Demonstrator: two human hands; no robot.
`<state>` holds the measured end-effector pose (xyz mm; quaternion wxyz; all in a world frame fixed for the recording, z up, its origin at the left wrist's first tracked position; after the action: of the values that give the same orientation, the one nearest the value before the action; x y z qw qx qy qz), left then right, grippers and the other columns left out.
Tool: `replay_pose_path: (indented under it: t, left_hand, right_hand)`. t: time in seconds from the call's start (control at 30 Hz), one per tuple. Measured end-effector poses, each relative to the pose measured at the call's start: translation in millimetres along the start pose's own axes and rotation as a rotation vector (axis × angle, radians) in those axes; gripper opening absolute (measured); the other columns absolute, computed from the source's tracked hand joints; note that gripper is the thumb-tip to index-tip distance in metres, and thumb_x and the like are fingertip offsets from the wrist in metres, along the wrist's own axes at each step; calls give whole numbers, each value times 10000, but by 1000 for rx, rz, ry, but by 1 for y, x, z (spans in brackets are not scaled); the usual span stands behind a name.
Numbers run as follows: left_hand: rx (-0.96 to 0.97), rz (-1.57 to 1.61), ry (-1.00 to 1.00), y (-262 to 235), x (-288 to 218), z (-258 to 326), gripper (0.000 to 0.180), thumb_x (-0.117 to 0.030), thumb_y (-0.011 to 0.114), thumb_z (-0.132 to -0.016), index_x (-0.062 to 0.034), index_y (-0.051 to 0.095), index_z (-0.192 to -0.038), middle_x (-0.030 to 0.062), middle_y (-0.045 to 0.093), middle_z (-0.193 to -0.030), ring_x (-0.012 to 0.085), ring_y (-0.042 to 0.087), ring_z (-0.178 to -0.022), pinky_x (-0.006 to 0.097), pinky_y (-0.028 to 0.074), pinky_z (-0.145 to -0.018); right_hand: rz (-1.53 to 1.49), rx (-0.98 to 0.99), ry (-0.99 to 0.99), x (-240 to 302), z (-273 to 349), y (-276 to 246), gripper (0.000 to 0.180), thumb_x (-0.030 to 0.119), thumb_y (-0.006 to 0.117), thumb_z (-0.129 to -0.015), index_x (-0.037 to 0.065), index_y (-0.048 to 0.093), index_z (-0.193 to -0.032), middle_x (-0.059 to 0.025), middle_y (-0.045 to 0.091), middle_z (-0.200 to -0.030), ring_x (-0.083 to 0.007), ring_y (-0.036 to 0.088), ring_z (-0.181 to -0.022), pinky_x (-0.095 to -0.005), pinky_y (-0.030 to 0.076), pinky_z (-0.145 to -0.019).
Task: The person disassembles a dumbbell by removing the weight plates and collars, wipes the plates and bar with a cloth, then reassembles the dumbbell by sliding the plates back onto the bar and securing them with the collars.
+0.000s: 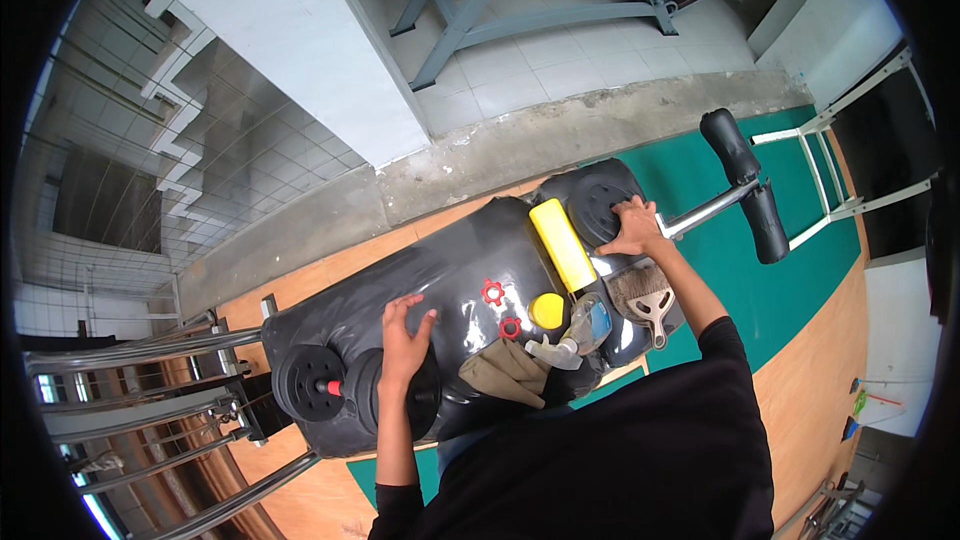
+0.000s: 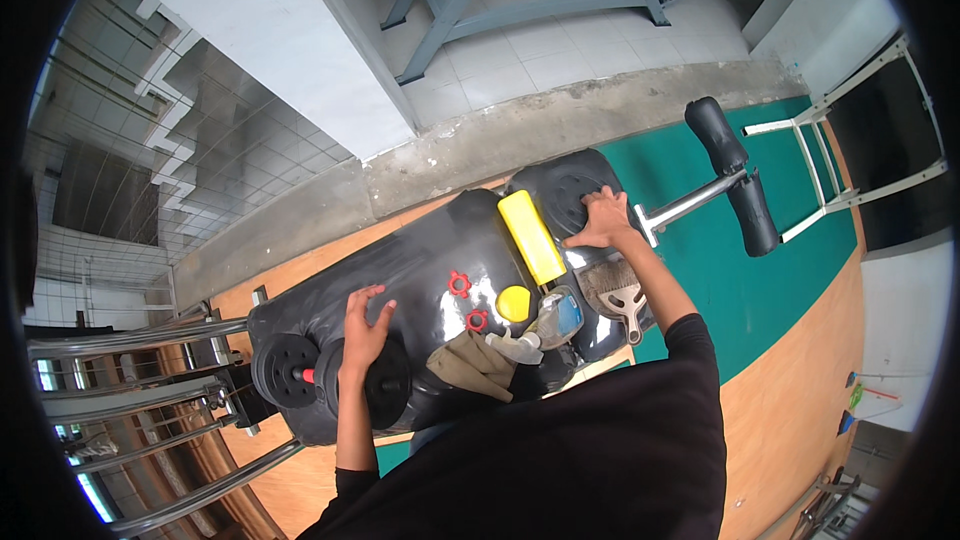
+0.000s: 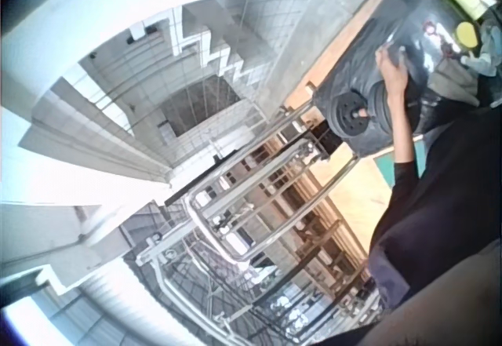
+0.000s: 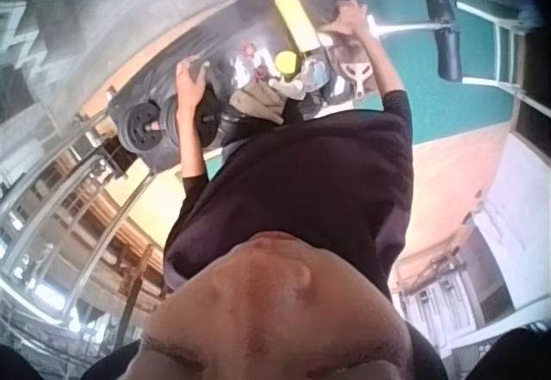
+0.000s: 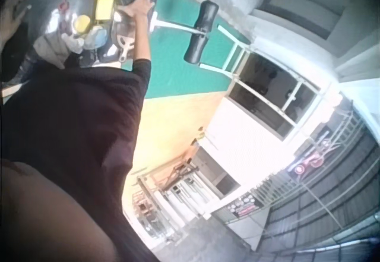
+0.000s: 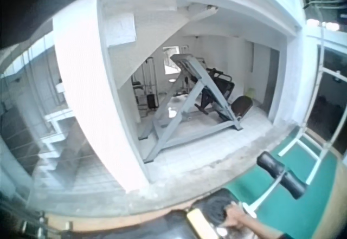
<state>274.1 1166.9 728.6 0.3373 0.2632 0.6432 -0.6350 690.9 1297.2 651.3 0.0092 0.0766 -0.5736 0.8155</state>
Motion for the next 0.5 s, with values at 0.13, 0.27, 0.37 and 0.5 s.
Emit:
replay_pose_path:
  t: [0.13,0.27,0.37,0.5]
  left_hand:
    - [1,29,8,-2,6,3,305,-119,679,-795,-14,592,-1067,166,556,-1077,328,510,-1050,366,396,-916]
    - [25,64,-27,-3,14,10,300,-119,679,-795,-14,592,-1063,155,562,-1049,331,522,-1018,366,401,-906]
    - [27,89,27,-4,14,13,298,-131,676,-804,-17,593,-1066,142,568,-1030,310,537,-1000,358,411,-887]
    - [127,274,-105,1,9,18,314,-169,665,-833,-24,585,-1100,105,579,-1058,222,557,-996,319,436,-842]
  right_hand:
    - [-627,33,286,-30,-2,-9,916,620,690,-568,-43,562,-1187,-193,572,-1125,-296,492,-1101,-377,338,-955]
    - [-1346,-23,299,-26,18,-23,781,585,549,-764,-15,494,-1260,-171,536,-1227,-286,508,-1131,-389,359,-982]
    - [-1668,-120,148,-19,36,-34,722,568,488,-803,35,466,-1288,-163,531,-1257,-286,509,-1144,-404,382,-984]
    - [-1889,-179,25,5,68,-48,737,580,490,-783,39,467,-1283,-160,533,-1253,-297,500,-1156,-438,403,-979]
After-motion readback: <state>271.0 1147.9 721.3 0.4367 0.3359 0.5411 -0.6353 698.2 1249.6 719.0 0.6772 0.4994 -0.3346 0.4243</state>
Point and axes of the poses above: each hand's wrist, its own z-axis away from the middle knuckle, its own y-axis out of the palm, x = y × z, the point moved 8 cm from there along -z, towards the middle knuckle
